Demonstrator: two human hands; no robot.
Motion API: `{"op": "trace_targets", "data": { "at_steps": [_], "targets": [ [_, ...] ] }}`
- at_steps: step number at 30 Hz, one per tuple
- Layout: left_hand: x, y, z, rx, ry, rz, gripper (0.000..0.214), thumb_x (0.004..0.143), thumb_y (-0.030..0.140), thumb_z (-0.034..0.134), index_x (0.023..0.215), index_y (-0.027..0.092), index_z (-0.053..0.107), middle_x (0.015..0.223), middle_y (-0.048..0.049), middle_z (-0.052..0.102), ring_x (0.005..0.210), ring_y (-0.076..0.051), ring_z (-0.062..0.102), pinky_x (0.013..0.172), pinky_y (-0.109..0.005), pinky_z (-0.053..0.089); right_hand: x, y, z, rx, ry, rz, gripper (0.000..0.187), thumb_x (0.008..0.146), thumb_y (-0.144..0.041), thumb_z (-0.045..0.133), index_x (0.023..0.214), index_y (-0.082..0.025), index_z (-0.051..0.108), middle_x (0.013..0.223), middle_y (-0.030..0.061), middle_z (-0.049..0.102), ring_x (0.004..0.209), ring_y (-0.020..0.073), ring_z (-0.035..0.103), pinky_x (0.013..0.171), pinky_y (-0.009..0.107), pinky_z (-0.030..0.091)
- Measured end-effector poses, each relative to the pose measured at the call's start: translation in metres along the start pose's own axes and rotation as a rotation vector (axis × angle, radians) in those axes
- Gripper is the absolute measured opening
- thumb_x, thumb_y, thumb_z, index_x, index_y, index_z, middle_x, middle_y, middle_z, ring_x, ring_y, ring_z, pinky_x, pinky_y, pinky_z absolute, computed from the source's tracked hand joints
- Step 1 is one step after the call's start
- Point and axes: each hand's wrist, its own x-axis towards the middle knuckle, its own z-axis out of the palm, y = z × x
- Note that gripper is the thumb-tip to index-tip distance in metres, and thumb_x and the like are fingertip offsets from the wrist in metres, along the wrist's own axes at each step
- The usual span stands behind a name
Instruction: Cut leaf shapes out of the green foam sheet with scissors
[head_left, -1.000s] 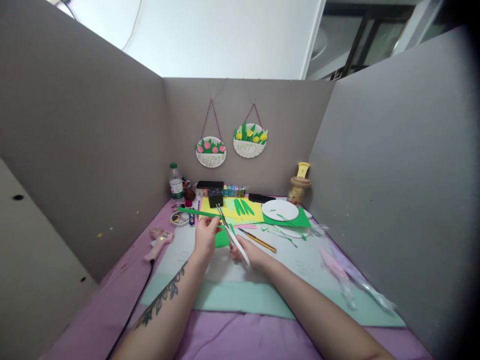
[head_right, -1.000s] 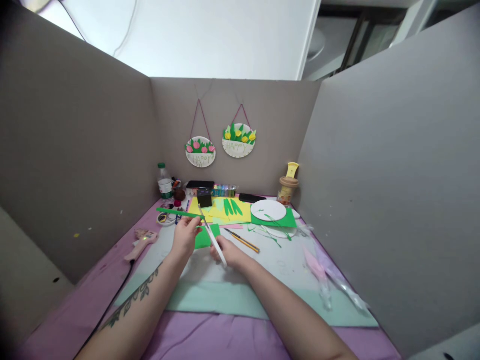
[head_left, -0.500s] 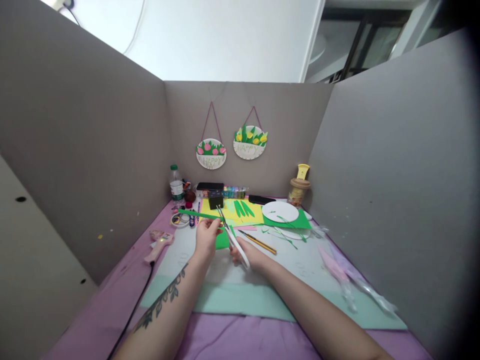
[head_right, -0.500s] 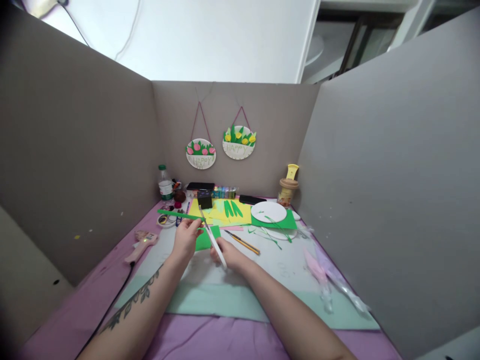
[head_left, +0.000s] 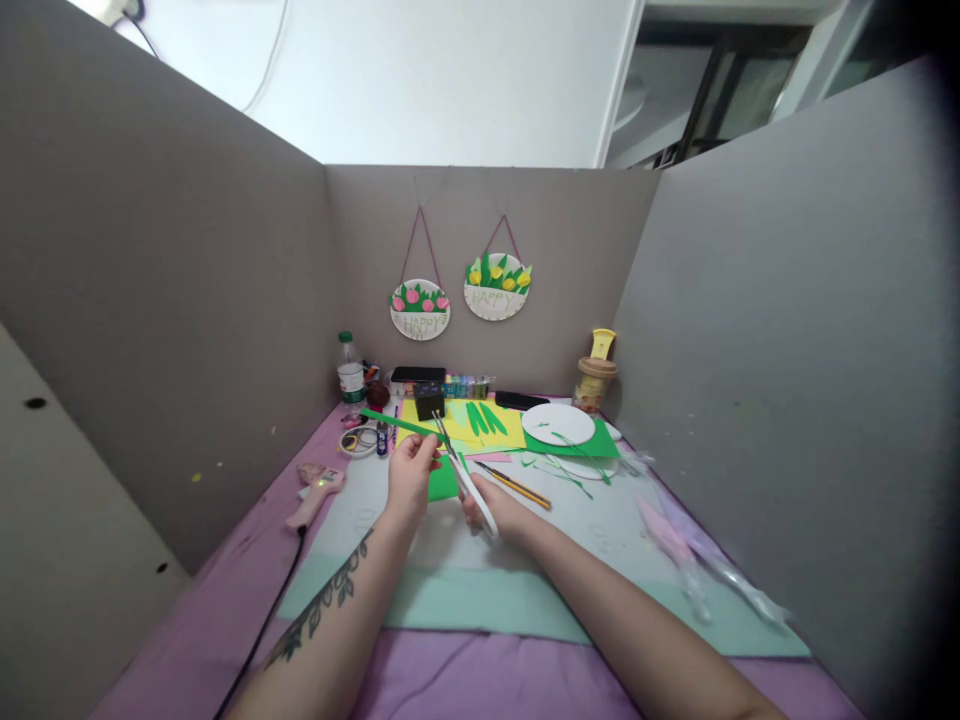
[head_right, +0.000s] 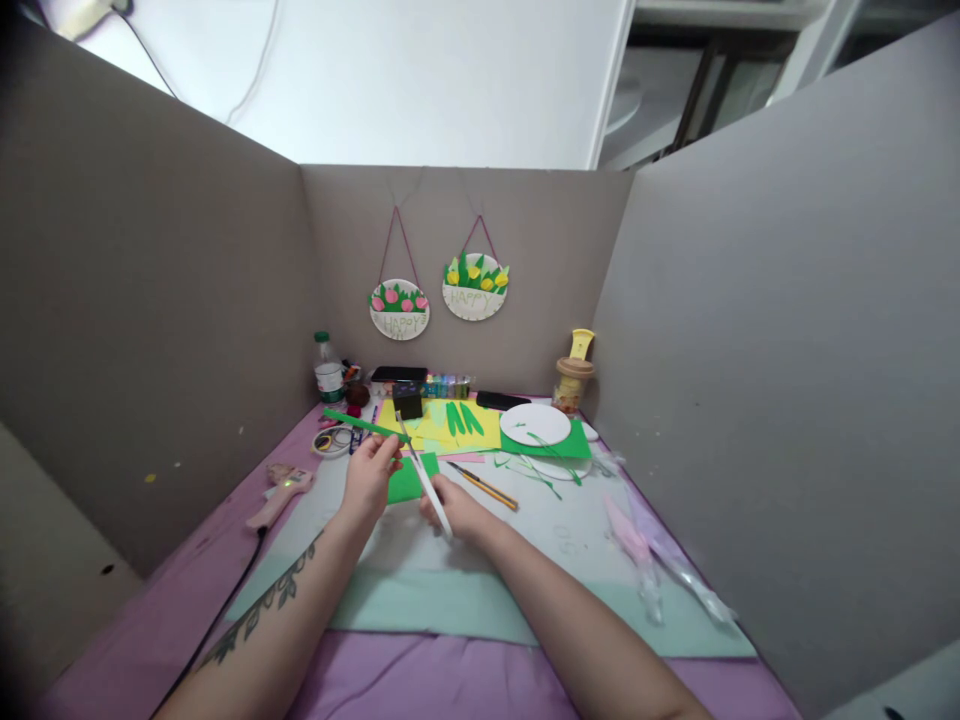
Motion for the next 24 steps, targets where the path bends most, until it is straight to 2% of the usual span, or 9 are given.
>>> {"op": "trace_targets", "data": {
  "at_steps": [11,24],
  "targets": [
    [0.0039,-0.0022,-0.0029,0.023,-0.026,0.041,0.028,0.067,0.038,0.068,0.063,0.016,0.053,0.054,0.0045,0.048,0.05,-0.007,0.045,0.05,-0.019,0.037,-0.0028,-0.0036,-0.0047,-0.03,-0.011,-0.012,0.017,0.068,-0.024,0.055,0.081,-0.02,0.044,0.062,-0.0053,0.048,0.05,0.0093,0.044,0.046,0.022,0.038],
    [0.0041,-0.0003,-0.0037,0.026,-0.026,0.024,0.029,0.067,0.04,0.07,0.064,0.015,0.055,0.055,0.0042,0.049,0.05,-0.007,0.045,0.05,-0.019,0.036,-0.0031,-0.0074,-0.0096,-0.109,0.023,-0.025,0.013,0.069,-0.021,0.054,0.078,-0.02,0.045,0.066,-0.0041,0.052,0.055,0.0095,0.046,0.051,0.022,0.038]
  ]
}}
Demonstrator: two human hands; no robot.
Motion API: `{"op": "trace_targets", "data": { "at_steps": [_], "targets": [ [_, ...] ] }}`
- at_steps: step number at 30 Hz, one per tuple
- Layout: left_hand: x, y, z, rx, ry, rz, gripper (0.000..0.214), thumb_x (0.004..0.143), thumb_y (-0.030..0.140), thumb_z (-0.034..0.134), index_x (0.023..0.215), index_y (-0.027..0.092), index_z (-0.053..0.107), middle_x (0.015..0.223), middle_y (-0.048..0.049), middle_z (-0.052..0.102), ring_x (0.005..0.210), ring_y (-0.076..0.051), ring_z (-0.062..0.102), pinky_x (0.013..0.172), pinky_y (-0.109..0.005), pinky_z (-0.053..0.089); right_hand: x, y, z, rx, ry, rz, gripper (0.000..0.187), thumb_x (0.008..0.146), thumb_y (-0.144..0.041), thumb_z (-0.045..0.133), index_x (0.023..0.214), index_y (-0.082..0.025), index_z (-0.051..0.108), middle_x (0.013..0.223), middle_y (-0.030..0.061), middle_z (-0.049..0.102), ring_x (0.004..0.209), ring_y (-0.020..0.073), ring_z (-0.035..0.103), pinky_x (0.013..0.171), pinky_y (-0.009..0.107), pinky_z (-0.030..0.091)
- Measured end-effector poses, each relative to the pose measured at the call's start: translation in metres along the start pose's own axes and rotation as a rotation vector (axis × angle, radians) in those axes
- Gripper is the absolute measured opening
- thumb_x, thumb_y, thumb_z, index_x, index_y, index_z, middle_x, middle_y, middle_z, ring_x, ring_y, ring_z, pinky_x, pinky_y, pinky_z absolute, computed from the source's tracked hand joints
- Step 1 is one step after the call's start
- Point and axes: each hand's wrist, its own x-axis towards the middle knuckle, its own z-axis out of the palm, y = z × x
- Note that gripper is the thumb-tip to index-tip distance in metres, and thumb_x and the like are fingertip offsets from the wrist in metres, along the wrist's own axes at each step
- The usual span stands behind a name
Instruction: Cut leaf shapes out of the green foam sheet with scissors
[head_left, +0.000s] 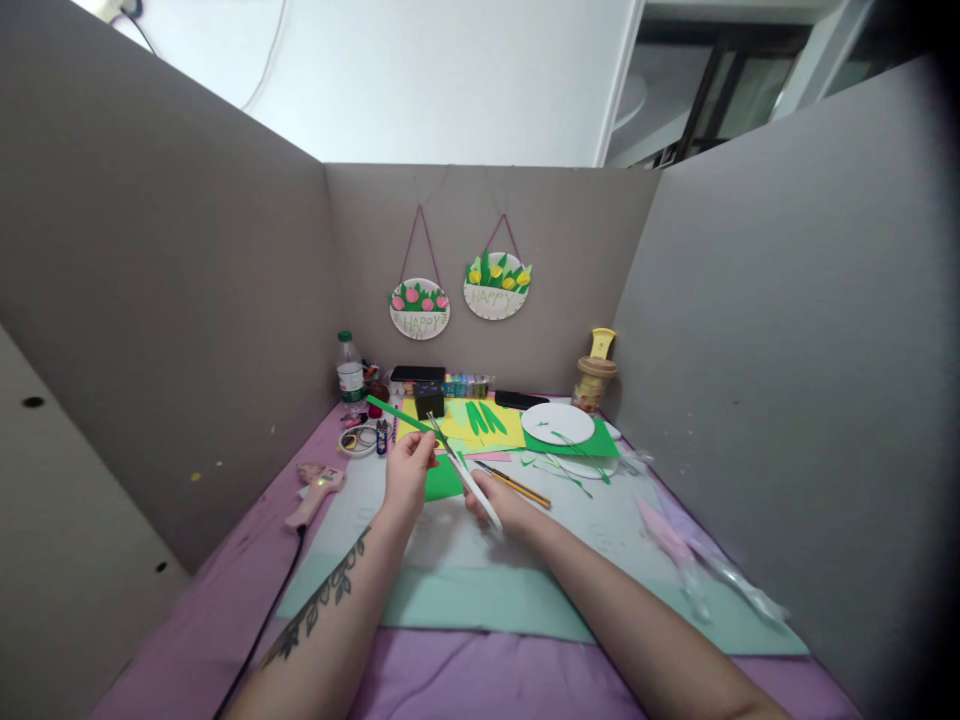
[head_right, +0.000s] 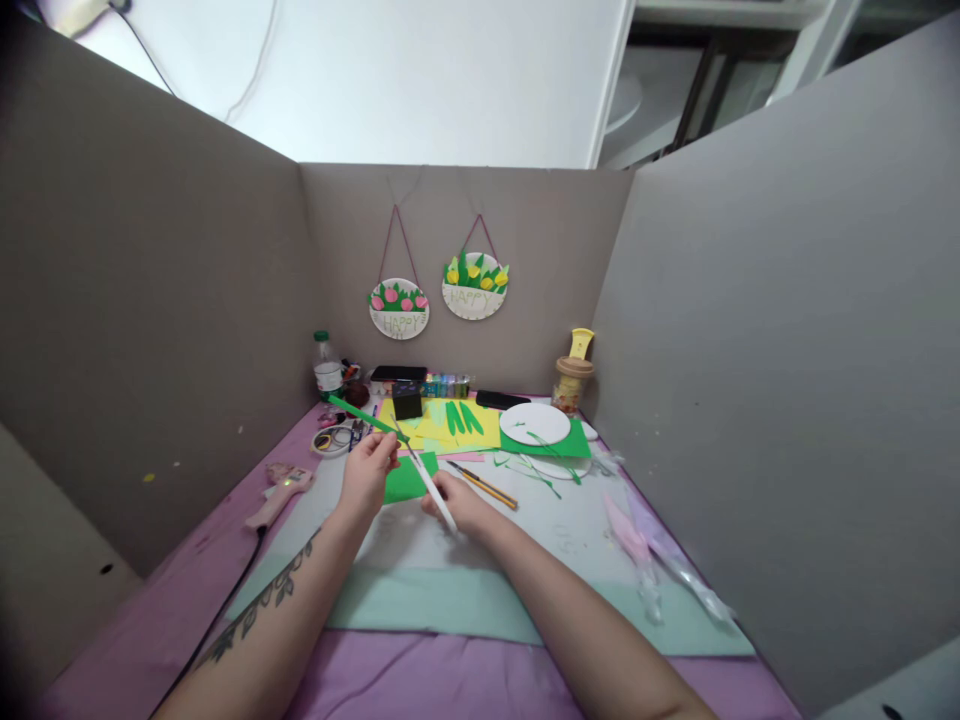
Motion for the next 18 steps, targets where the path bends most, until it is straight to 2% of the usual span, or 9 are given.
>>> {"op": "trace_targets", "data": {
  "at_steps": [11,18],
  "targets": [
    [0.0018,0.001,-0.0017,-0.009,-0.027,0.005,0.032,0.066,0.043,0.07,0.063,0.015,0.055,0.058,0.0031,0.051,0.05,-0.007,0.044,0.049,-0.019,0.036,-0.0053,-0.0091,-0.0045,-0.036,-0.002,0.016,0.014,0.07,-0.024,0.056,0.076,-0.02,0.044,0.059,-0.0057,0.047,0.051,0.0087,0.042,0.049,0.021,0.034],
    [0.0019,0.0021,-0.0025,0.007,-0.027,0.002,0.032,0.066,0.043,0.07,0.063,0.015,0.055,0.058,0.003,0.051,0.049,-0.007,0.044,0.048,-0.02,0.036,-0.0037,-0.0052,-0.0053,-0.034,-0.009,0.017,0.014,0.071,-0.025,0.056,0.075,-0.02,0.043,0.057,-0.0064,0.046,0.049,0.0081,0.04,0.047,0.021,0.032]
  ]
}}
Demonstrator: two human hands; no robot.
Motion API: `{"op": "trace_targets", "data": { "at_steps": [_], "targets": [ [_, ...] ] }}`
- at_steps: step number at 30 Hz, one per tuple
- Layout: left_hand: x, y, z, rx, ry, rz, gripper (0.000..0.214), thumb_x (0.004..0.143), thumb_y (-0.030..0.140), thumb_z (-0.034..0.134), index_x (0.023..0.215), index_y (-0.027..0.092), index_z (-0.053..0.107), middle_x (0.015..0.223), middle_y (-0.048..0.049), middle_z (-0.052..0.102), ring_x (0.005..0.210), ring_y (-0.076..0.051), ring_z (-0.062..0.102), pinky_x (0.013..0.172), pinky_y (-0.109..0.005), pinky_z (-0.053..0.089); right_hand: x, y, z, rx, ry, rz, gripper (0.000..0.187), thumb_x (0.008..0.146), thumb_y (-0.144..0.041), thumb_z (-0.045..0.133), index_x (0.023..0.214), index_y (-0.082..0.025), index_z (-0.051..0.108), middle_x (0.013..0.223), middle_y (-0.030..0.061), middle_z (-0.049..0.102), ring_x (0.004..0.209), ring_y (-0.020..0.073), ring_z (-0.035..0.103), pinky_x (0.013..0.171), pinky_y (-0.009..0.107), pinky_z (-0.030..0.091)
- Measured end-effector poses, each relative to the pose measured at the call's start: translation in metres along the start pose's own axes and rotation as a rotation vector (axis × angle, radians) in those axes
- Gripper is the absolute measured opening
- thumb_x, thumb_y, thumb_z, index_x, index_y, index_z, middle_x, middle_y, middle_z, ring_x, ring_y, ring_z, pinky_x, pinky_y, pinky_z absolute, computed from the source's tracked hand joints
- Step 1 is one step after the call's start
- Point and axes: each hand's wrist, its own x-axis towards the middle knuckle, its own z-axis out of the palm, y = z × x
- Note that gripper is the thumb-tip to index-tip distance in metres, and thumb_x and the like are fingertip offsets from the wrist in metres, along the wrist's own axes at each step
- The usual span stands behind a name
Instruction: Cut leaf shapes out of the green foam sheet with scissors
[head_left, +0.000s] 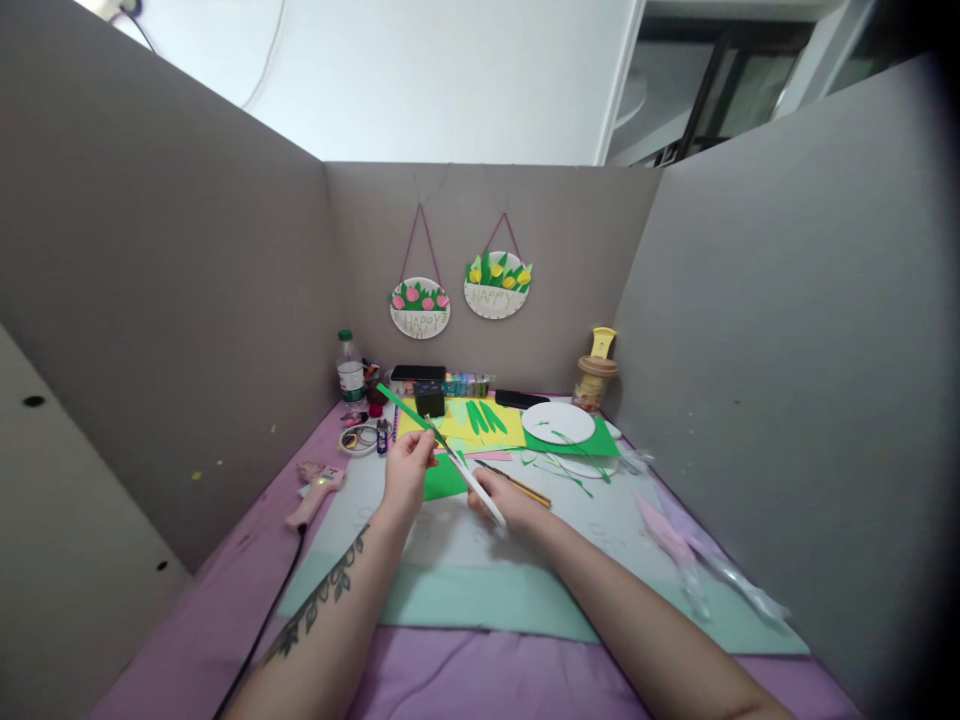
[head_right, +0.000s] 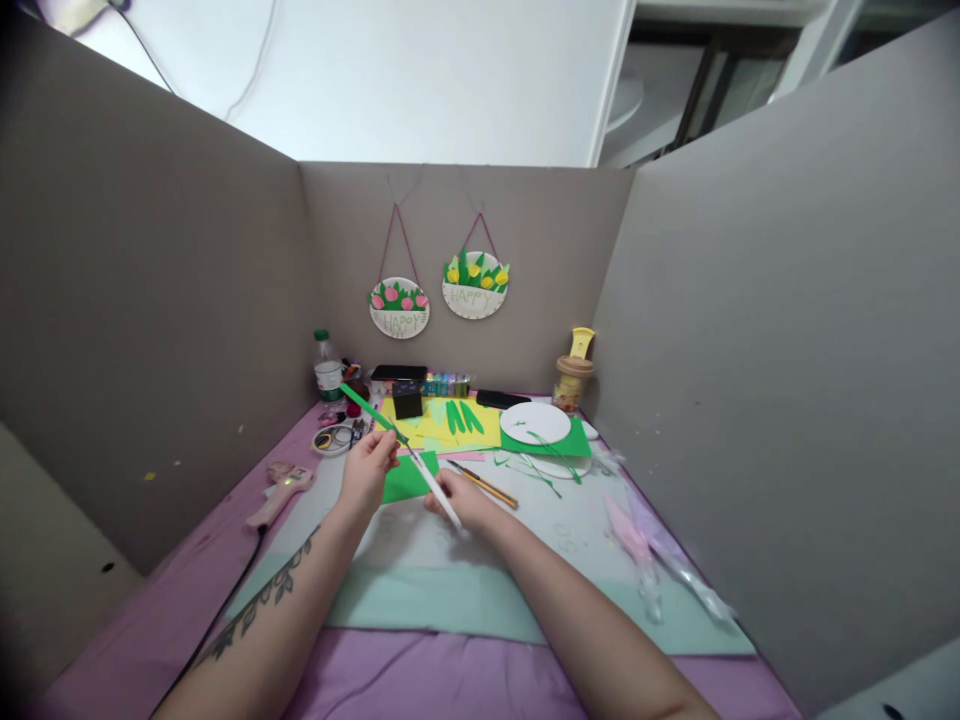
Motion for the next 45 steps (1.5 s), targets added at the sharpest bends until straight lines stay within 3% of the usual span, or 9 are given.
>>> {"op": "trace_targets", "data": {
  "at_steps": [15,23,45],
  "targets": [
    [0.001,0.004,-0.002,0.056,0.01,-0.005,0.032,0.065,0.044,0.068,0.06,0.015,0.054,0.052,0.0041,0.048,0.046,-0.007,0.042,0.046,-0.02,0.033,-0.001,0.0,-0.005,-0.111,0.039,0.031,0.015,0.071,-0.027,0.058,0.074,-0.019,0.046,0.06,-0.005,0.048,0.053,0.0082,0.041,0.048,0.02,0.03],
    [0.001,0.01,-0.005,0.138,0.012,0.074,0.024,0.068,0.036,0.064,0.059,0.016,0.053,0.047,0.0055,0.045,0.044,-0.007,0.04,0.045,-0.02,0.031,0.001,0.003,-0.004,-0.031,-0.024,0.06,0.012,0.068,-0.022,0.057,0.074,-0.019,0.047,0.058,-0.0054,0.051,0.05,0.0082,0.045,0.047,0.02,0.033],
    [0.0,0.006,-0.003,0.136,-0.016,0.054,0.024,0.068,0.036,0.065,0.059,0.017,0.052,0.046,0.0057,0.044,0.043,-0.008,0.04,0.044,-0.02,0.03,0.003,0.006,-0.005,0.024,-0.03,0.066,0.011,0.066,-0.021,0.056,0.073,-0.019,0.047,0.055,-0.006,0.05,0.046,0.0079,0.044,0.044,0.019,0.033]
  ]
}}
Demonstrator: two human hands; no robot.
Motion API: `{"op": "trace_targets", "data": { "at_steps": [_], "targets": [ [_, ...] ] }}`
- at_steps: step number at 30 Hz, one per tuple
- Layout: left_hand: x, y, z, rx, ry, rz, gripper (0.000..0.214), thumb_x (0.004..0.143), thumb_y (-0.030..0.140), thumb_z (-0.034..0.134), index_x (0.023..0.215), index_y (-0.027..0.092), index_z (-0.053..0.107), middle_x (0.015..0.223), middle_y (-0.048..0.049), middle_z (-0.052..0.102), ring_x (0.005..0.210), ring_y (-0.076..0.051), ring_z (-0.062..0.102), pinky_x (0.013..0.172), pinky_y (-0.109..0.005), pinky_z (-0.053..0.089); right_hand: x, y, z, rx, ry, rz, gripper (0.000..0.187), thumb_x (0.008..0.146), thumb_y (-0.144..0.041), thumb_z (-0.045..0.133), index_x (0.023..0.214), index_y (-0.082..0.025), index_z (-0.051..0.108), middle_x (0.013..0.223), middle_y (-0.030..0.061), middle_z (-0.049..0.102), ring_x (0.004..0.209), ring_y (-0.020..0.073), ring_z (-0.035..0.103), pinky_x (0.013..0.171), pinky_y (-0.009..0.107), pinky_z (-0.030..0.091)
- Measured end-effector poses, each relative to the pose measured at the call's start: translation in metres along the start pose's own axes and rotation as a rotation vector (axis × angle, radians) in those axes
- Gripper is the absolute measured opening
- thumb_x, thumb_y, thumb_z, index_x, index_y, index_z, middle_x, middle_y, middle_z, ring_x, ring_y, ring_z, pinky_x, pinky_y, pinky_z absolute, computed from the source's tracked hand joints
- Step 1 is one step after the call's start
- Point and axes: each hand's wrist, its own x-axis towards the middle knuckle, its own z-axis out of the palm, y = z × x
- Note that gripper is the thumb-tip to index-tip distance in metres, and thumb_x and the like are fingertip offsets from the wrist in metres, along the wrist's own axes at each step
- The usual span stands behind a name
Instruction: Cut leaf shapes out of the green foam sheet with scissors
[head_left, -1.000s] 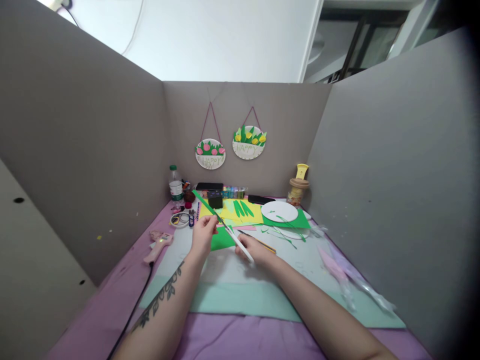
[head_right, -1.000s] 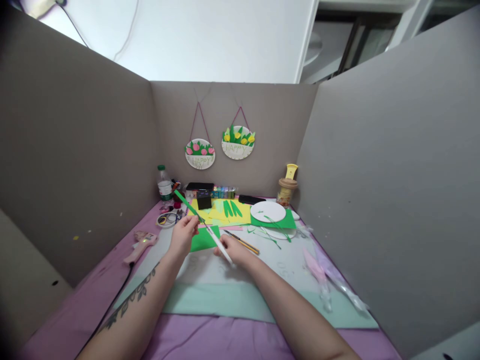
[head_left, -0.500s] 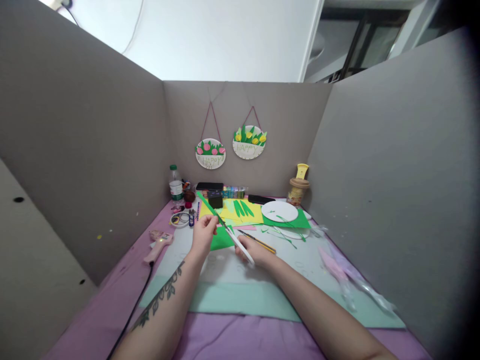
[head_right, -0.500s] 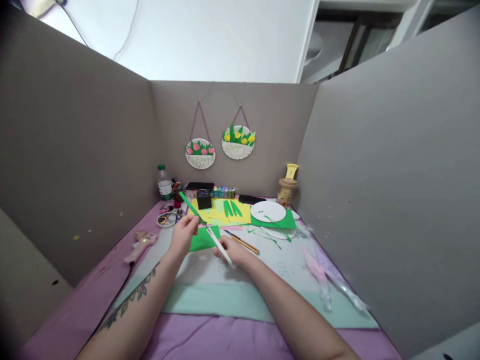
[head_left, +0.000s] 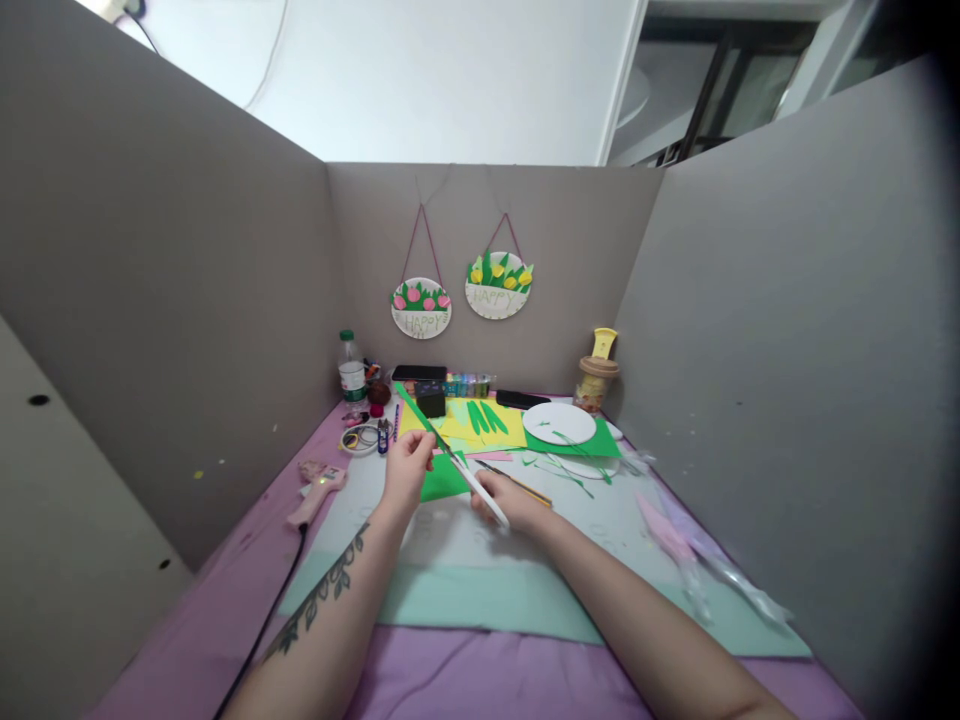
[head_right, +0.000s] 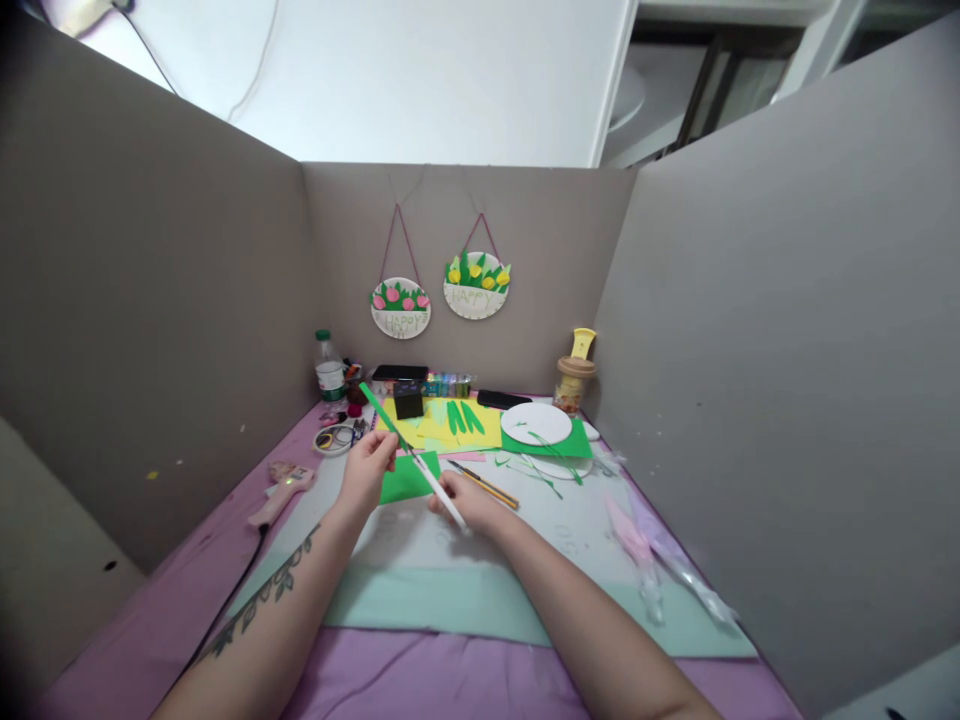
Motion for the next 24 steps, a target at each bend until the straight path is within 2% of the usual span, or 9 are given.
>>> {"op": "trace_targets", "data": {
  "at_steps": [7,14,24],
  "targets": [
    [0.0,0.0,0.0,-0.008,-0.005,-0.021,0.027,0.066,0.039,0.066,0.061,0.016,0.054,0.048,0.0052,0.046,0.042,-0.007,0.04,0.043,-0.019,0.031,0.0,0.002,-0.001,-0.031,0.032,0.008,0.013,0.068,-0.023,0.057,0.073,-0.019,0.046,0.054,-0.0066,0.049,0.045,0.0073,0.042,0.043,0.019,0.031],
    [0.003,0.003,-0.002,0.001,0.061,-0.006,0.021,0.067,0.034,0.062,0.062,0.017,0.053,0.051,0.0048,0.049,0.042,-0.006,0.039,0.042,-0.019,0.029,0.001,0.004,-0.002,0.009,-0.017,0.019,0.013,0.065,-0.022,0.058,0.073,-0.019,0.048,0.054,-0.0063,0.049,0.045,0.0078,0.044,0.043,0.018,0.033],
    [0.0,-0.001,-0.001,0.001,-0.009,-0.027,0.019,0.066,0.031,0.063,0.06,0.017,0.051,0.045,0.0069,0.042,0.039,-0.006,0.034,0.04,-0.019,0.022,0.008,0.017,-0.003,0.046,-0.051,-0.028,0.014,0.063,-0.018,0.056,0.075,-0.018,0.05,0.06,-0.005,0.053,0.048,0.0084,0.048,0.045,0.019,0.037]
  ]
}}
